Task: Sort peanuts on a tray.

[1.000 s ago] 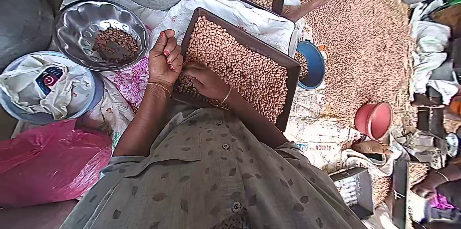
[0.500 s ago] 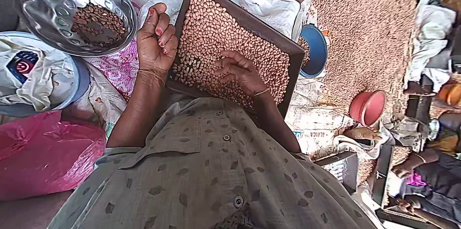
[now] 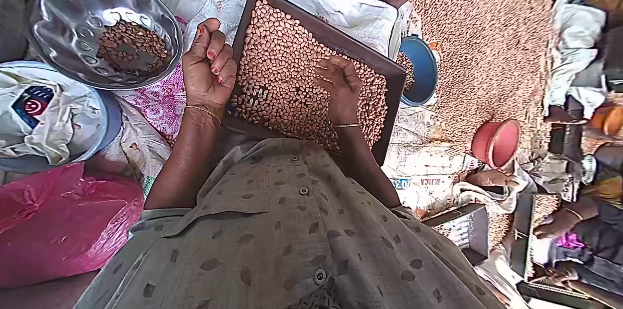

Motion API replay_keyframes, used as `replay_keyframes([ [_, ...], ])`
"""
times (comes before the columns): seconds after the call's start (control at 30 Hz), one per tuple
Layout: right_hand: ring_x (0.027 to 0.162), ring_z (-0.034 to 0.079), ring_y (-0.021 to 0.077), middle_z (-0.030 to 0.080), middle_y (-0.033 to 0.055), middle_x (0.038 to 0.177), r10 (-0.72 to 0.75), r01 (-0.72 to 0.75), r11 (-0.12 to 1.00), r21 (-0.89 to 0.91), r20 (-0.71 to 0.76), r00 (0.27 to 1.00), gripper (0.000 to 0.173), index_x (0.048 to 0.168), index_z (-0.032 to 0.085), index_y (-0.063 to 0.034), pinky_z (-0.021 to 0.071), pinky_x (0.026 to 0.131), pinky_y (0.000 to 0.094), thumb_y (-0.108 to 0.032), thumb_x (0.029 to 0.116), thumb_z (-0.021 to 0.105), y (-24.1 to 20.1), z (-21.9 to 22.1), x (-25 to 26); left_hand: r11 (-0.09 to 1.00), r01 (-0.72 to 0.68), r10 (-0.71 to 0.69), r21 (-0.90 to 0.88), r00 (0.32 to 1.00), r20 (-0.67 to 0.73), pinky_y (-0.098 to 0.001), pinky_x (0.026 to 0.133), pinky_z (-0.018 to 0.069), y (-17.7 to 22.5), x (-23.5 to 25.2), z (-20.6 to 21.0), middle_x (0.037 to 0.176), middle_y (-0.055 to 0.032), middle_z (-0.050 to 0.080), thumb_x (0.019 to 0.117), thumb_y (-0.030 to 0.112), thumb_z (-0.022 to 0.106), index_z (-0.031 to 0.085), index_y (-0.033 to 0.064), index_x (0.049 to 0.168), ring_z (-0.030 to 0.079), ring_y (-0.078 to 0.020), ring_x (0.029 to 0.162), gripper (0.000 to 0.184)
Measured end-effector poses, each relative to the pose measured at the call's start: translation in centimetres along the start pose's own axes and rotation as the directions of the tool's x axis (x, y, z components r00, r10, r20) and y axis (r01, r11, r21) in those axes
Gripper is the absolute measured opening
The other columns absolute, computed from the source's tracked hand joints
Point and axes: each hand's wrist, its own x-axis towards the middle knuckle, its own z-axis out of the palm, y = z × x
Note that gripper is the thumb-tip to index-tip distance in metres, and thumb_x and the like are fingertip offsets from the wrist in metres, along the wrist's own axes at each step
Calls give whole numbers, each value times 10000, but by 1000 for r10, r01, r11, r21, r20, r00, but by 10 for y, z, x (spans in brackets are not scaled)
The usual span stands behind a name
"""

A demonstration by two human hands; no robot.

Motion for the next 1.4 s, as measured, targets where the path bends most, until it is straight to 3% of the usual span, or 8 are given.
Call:
replay_keyframes([
  [0.17,1236,635,319,689,216,1262,-81,491,807,-328,762,643,304,1231,678,76,487,1084,458,46,944,584,17,81,-10,1000,2,-2,27,1000,2,-113,409,371,0,-1,-1,633,66,509,1127,220,205,568,112,1039,436,2,443,389],
  [0.33,1072,646,306,732,140,1054,104,663,693,-282,950,295,268,982,786,-23,457,982,473,72,845,575,22,75,-8,999,-2,2,54,1000,4,-116,401,364,1,-1,-4,628,75,502,1125,213,215,571,120,1040,432,1,437,378],
  [0.43,758,657,120,713,113,881,179,312,885,-346,871,457,181,928,718,55,550,706,281,65,956,539,-1,23,22,999,10,-11,46,1000,20,-120,407,385,1,0,-3,639,63,510,1130,224,204,559,117,1047,452,-6,446,379],
  [0.57,943,689,154,713,149,1045,-80,380,830,-407,587,805,180,1051,701,52,571,845,296,4,954,557,-9,-22,55,997,5,2,74,996,-88,-108,385,333,-3,-5,13,608,72,457,1133,238,181,531,130,998,389,8,416,390],
  [0.73,1376,500,354,645,138,1352,-160,633,458,-623,643,749,264,1166,757,-93,374,1123,573,-155,918,694,29,-10,66,995,32,-34,93,999,18,-116,390,365,1,0,0,601,73,476,1135,239,172,544,123,1029,417,6,414,404],
  [0.87,1219,587,396,701,150,1187,-166,649,270,-711,630,759,203,1054,760,-94,434,1021,568,-247,962,666,39,-32,64,992,19,-20,125,1000,6,-118,386,365,3,-2,-1,578,83,467,1131,232,181,559,125,1039,412,8,403,403],
  [1.2,731,623,60,716,74,984,240,54,750,-659,346,907,178,1123,714,-18,543,694,260,-86,979,634,-22,-128,-3,994,58,-63,96,997,53,-118,400,372,1,-1,-1,620,75,492,1129,232,196,559,133,1052,429,2,429,384],
  [1.4,1072,696,296,679,222,1203,-251,423,614,-666,343,905,173,1079,716,41,592,895,400,-64,970,632,3,-45,1,993,50,-56,103,997,53,-117,403,371,1,-1,-2,633,75,512,1127,215,216,583,122,1052,437,1,436,386],
])
